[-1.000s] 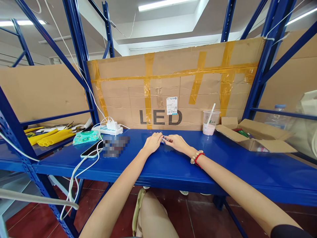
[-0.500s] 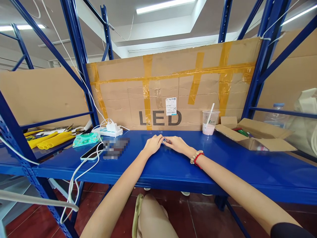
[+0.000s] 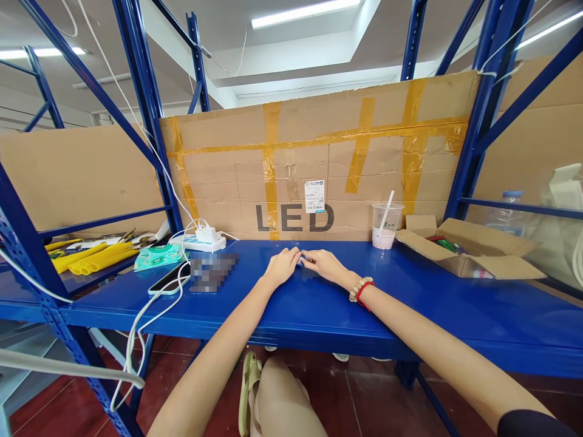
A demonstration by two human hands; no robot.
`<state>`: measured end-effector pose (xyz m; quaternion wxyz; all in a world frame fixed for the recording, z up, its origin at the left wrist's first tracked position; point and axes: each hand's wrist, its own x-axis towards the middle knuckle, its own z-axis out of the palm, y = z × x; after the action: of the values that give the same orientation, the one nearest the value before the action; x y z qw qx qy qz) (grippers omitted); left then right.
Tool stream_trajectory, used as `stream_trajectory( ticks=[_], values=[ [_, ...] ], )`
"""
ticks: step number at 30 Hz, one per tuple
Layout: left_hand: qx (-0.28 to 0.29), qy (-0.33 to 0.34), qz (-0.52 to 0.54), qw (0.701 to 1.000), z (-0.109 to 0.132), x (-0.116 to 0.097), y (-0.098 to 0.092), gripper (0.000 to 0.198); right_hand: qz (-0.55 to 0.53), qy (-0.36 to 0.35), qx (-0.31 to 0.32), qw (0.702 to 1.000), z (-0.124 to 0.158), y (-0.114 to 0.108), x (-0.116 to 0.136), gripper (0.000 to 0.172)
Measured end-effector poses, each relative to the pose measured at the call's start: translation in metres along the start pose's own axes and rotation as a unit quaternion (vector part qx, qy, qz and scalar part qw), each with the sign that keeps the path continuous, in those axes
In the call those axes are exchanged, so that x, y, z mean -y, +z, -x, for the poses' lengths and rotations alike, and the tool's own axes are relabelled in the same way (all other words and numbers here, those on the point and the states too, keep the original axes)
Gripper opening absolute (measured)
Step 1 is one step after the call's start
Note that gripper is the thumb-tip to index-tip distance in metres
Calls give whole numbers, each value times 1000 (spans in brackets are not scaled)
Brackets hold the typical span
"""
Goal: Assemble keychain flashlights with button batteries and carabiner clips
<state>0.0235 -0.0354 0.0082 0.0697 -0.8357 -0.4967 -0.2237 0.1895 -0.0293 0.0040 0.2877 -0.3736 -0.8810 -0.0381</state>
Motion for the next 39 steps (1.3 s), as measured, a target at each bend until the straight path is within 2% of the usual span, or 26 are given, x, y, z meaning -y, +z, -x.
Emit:
stream_trajectory(
  ticks=[8, 13, 22, 31, 39],
  values=[
    [-13, 5, 18, 1000, -1, 1, 2, 28, -3, -11, -28, 1000, -1, 0, 1, 21],
    [-16, -14, 45, 999, -2, 2, 3, 27, -7, -5, -46, 999, -4, 4, -1, 24],
    [-11, -35, 100, 994, 0, 1, 2, 27, -63, 3, -85, 994, -5, 6, -7, 30],
    [-1, -44, 90, 995, 0, 0, 1, 28, -133, 13, -103, 986, -6, 9, -10, 38],
    [2, -16, 52, 999, 0, 0, 2, 29, -186, 44, -109, 976, -5, 4, 3, 46]
  ],
)
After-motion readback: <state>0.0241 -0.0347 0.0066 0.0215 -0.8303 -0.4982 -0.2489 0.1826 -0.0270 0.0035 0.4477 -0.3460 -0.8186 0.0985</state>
